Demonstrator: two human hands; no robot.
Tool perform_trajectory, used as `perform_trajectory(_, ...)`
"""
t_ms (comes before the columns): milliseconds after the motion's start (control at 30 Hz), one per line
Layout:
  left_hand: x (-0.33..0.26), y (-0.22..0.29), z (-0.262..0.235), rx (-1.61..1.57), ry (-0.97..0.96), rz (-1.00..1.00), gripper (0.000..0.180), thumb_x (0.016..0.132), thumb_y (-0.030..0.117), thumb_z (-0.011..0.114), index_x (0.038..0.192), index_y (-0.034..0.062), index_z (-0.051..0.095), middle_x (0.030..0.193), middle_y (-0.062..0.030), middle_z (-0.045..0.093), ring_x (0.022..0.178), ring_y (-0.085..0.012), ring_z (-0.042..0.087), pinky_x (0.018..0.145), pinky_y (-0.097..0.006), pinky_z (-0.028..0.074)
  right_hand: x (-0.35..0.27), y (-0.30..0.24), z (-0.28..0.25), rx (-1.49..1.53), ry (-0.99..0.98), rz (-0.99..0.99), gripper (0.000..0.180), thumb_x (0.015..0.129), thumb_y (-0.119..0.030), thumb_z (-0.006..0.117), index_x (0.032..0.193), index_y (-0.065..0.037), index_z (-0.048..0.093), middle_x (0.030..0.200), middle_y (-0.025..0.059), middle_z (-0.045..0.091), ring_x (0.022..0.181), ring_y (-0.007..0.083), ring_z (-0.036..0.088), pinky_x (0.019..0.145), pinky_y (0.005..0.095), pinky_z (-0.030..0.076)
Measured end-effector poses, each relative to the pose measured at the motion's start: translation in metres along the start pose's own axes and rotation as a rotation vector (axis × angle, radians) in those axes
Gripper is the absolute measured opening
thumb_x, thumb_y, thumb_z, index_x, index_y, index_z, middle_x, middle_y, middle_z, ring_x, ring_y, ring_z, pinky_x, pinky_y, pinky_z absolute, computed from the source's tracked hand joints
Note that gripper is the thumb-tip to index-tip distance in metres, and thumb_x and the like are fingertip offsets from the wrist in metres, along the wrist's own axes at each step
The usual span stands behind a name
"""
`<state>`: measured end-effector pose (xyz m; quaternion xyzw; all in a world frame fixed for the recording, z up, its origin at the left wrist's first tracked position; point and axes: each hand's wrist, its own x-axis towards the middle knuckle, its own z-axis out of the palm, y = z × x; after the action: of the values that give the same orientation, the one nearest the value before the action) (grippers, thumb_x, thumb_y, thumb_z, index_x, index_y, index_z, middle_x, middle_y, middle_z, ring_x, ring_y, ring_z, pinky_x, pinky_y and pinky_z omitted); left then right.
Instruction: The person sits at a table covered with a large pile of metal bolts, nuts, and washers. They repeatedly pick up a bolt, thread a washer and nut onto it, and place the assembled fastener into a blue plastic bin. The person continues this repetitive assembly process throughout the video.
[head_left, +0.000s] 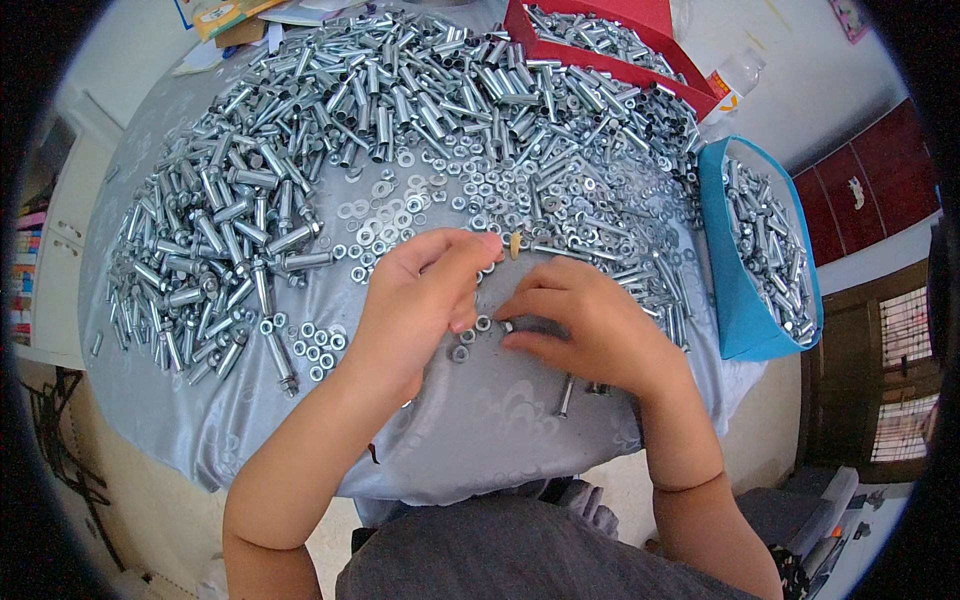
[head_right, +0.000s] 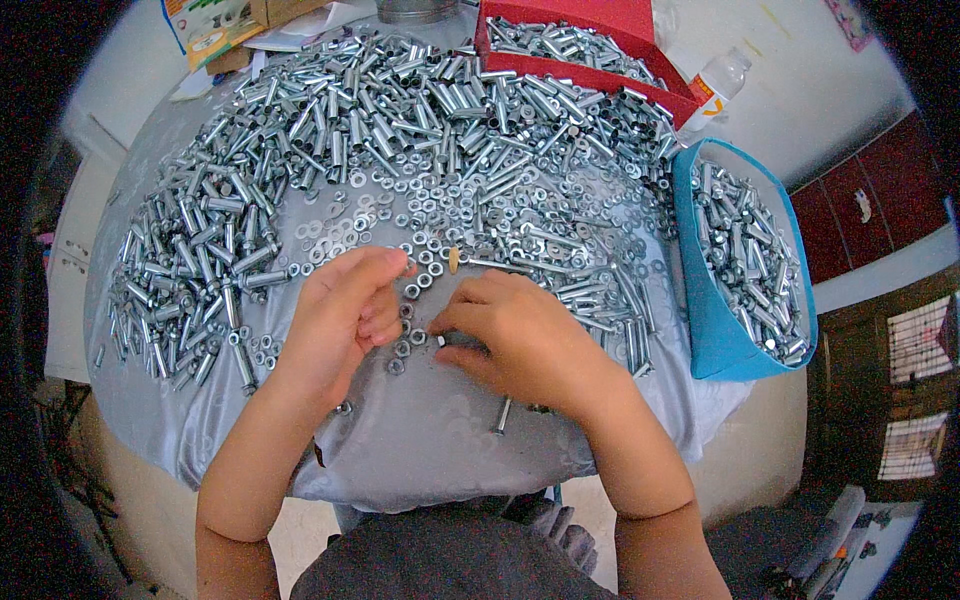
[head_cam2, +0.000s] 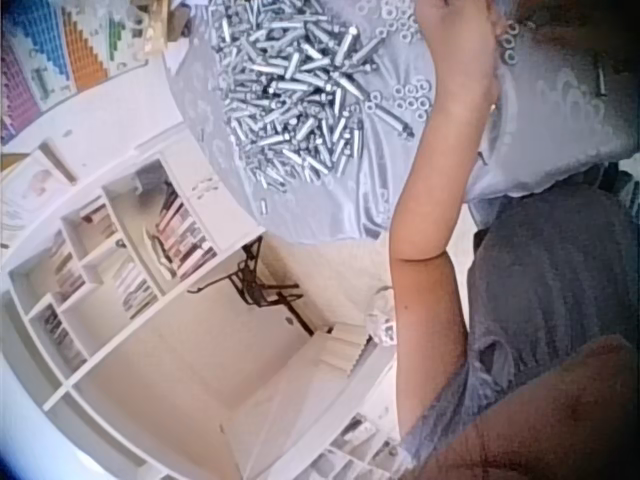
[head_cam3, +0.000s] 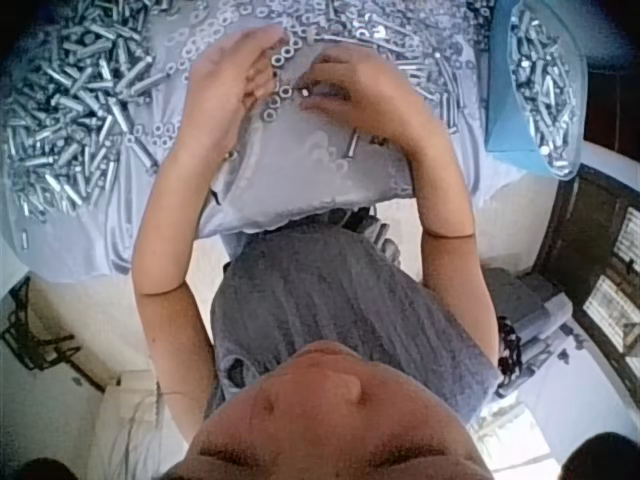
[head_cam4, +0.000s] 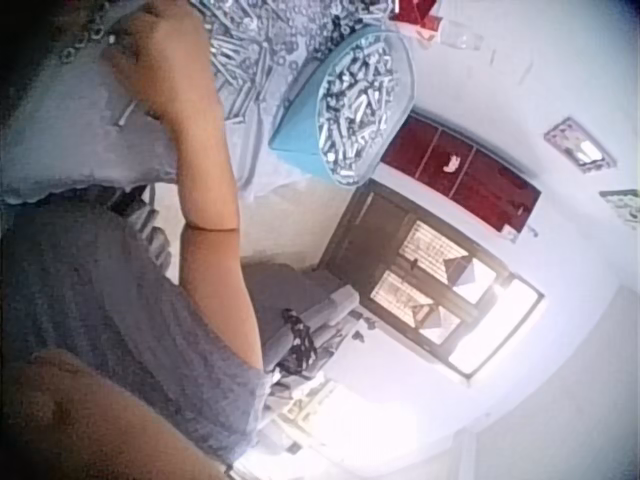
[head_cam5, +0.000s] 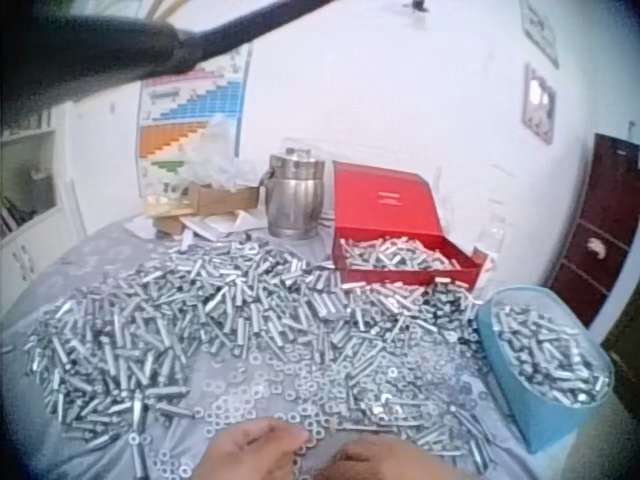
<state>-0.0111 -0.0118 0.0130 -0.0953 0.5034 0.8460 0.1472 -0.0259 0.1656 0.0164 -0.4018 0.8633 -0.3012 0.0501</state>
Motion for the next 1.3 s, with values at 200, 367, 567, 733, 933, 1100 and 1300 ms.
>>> perform_trajectory(200,-0.001,0.000,0.002,0.073,-0.008,-0.028,0.019,0.081,0.023,0.060,0.079,0.0034,0.059,0.052,0.0050,0.040,0.046,-0.0034,0.034,0.045,-0.020,0.028,0.003,-0.003,-0.001,0.068,0.350,0.076,0.021,0.066,-0.011,0.069,0.085,-0.005,0.062,0.081,0.0092,0.058,0.077,0.0267,0.056,0.068,0.0344,0.045)
perform_trajectory(367,-0.001,-0.004,-0.002,0.101,-0.073,-0.055,0.021,0.081,0.025,0.060,0.077,0.0045,0.060,0.056,0.0046,0.044,0.046,-0.0030,0.035,0.043,-0.019,0.027,0.002,-0.007,-0.004,0.078,0.473,0.063,0.024,0.064,-0.012,0.073,0.086,-0.007,0.063,0.082,0.0072,0.059,0.075,0.0231,0.057,0.065,0.0317,0.045)
perform_trajectory(567,-0.001,-0.007,0.003,0.233,-0.103,-0.046,0.025,0.082,0.029,0.059,0.080,0.0041,0.060,0.063,0.0038,0.049,0.048,-0.0028,0.037,0.044,-0.018,0.028,-0.001,-0.003,-0.005,-0.105,0.460,-0.037,0.024,0.065,-0.013,0.072,0.086,-0.007,0.064,0.080,0.0069,0.060,0.074,0.0228,0.058,0.066,0.0319,0.045)
perform_trajectory(733,-0.001,-0.008,0.001,0.180,-0.151,-0.045,0.027,0.085,0.031,0.056,0.081,0.0044,0.058,0.060,0.0046,0.044,0.049,-0.0024,0.036,0.044,-0.018,0.027,-0.002,-0.004,-0.002,-0.035,0.474,-0.044,0.024,0.067,-0.011,0.070,0.090,-0.006,0.065,0.083,0.0087,0.062,0.076,0.0247,0.059,0.066,0.0325,0.047)
perform_trajectory(933,-0.003,-0.004,0.004,-0.034,-0.135,-0.097,0.024,0.089,0.028,0.049,0.093,0.0048,0.050,0.056,0.0062,0.036,0.047,-0.0022,0.031,0.043,-0.020,0.024,-0.001,-0.005,-0.004,0.023,0.463,-0.097,0.025,0.068,-0.009,0.069,0.092,-0.005,0.065,0.083,0.0099,0.062,0.077,0.0247,0.060,0.065,0.0319,0.049)
perform_trajectory(1100,-0.001,-0.008,0.004,0.093,-0.112,0.026,0.022,0.090,0.027,0.049,0.092,0.0052,0.047,0.055,0.0059,0.036,0.046,-0.0021,0.030,0.043,-0.020,0.024,-0.002,-0.007,-0.001,0.110,0.411,0.000,0.021,0.069,-0.009,0.069,0.089,-0.004,0.064,0.082,0.0104,0.062,0.075,0.0251,0.060,0.063,0.0323,0.049)
perform_trajectory(1300,-0.002,-0.009,0.005,0.114,-0.111,0.088,0.020,0.089,0.025,0.049,0.092,0.0059,0.047,0.056,0.0055,0.038,0.046,-0.0016,0.031,0.042,-0.019,0.023,-0.003,-0.011,-0.005,0.169,0.254,0.185,0.019,0.070,-0.010,0.070,0.086,-0.003,0.062,0.078,0.0101,0.060,0.068,0.0230,0.060,0.059,0.0320,0.047)
